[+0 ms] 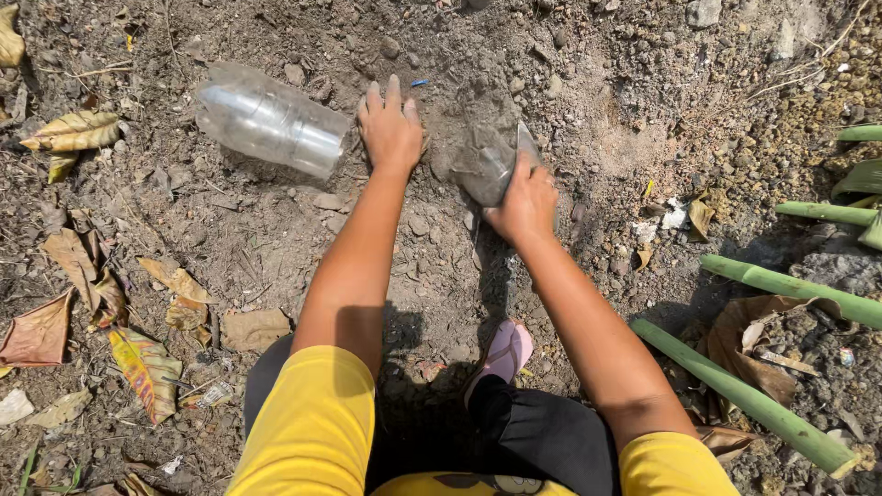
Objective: The person uses a knife to dig holes in the dirt and then places plastic bottle containers into the holes, filling them with soil by hand.
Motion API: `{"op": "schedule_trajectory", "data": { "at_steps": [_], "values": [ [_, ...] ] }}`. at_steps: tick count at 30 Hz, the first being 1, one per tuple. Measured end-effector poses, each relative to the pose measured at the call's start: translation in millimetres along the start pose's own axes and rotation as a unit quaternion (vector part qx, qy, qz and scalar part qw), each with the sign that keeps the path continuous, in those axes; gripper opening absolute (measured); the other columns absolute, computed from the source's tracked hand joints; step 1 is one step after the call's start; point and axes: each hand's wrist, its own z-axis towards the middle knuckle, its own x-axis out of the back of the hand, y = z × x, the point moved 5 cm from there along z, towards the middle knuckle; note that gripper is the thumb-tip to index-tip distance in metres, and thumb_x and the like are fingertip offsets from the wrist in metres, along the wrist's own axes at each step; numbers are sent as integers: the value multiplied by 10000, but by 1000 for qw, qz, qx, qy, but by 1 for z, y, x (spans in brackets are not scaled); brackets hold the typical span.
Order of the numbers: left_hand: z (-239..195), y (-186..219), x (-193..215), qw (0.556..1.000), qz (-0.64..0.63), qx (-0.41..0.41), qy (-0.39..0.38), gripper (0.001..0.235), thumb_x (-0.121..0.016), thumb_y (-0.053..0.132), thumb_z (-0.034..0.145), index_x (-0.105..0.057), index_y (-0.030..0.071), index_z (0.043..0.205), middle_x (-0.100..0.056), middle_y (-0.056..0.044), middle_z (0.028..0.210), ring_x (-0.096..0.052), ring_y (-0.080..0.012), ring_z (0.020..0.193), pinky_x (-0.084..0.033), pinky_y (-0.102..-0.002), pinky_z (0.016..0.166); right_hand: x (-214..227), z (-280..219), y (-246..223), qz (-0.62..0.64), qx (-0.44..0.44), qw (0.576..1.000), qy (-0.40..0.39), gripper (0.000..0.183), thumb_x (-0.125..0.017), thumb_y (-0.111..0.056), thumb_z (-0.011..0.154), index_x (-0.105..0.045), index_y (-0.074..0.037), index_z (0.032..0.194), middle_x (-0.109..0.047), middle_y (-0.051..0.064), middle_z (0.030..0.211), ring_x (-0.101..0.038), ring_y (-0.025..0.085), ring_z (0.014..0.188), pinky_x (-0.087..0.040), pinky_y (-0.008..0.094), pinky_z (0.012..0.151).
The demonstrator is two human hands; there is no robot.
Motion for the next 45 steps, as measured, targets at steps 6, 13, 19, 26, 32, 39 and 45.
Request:
{"op": "schedule_trajectory", "data": {
  "at_steps": [6, 13, 19, 26, 32, 39, 45],
  "values": [
    [-28, 30, -29, 983, -170, -68, -24, 412, -547, 320, 1010, -643, 178, 1385, -584, -177, 1432, -530, -380, 1336, -408, -448, 1129, 6, 24, -16, 26, 89, 994, 52, 1104, -951, -246, 531, -410, -75, 1478, -592, 265, 1235, -580, 453, 1146, -467, 531, 968],
    [-43, 81, 28, 929, -317, -109, -158, 422, -589, 318, 969, -661, 174, 1360, -681, -153, 1355, -635, -315, 1273, -451, -383, 1076, 15, 5, 10, 227, 155, 953, 131, 1027, -902, -248, 621, -408, -85, 1507, -614, 211, 1376, -594, 383, 1294, -478, 432, 1108],
    [-67, 144, 143, 870, -378, -209, -237, 587, -554, 279, 979, -426, 170, 1541, -732, -104, 1329, -699, -264, 1187, -481, -374, 1060, 27, -6, -15, 403, 187, 883, 149, 1056, -863, -144, 607, -362, -17, 1528, -566, 175, 1416, -581, 317, 1346, -435, 405, 1177],
    [-51, 104, 213, 981, -93, -167, -37, 479, -585, 363, 978, -603, 14, 1306, -714, -217, 1074, -708, -419, 989, -523, -466, 894, 48, -6, -78, 453, 206, 853, 160, 1125, -1020, -185, 676, -338, -13, 1553, -541, 170, 1485, -568, 276, 1375, -450, 386, 1207],
    [-45, 37, 154, 969, 8, -89, -229, 457, -542, 364, 1025, -628, -51, 1194, -713, -277, 1079, -671, -457, 1091, -502, -524, 965, 20, -9, -96, 463, 209, 861, 21, 1255, -1010, -309, 672, -195, 5, 1572, -484, 215, 1514, -515, 289, 1405, -413, 417, 1207],
    [-69, 4, 151, 975, -37, -66, -211, 498, -608, 300, 930, -561, -6, 1319, -668, -294, 1177, -612, -476, 1141, -467, -521, 995, -9, -39, 5, 149, 129, 979, 50, 864, -897, -183, 753, -473, -103, 1502, -573, 181, 1368, -498, 385, 1317, -370, 490, 1152],
    [-79, -4, 206, 970, 2, -153, -189, 542, -597, 237, 909, -569, 108, 1434, -617, -211, 1365, -546, -407, 1323, -442, -490, 1119, -71, -123, 135, -8, -75, 995, 68, 651, -877, -279, 786, -622, -73, 1348, -577, 225, 1177, -527, 417, 1159, -471, 502, 958]
  ]
}}
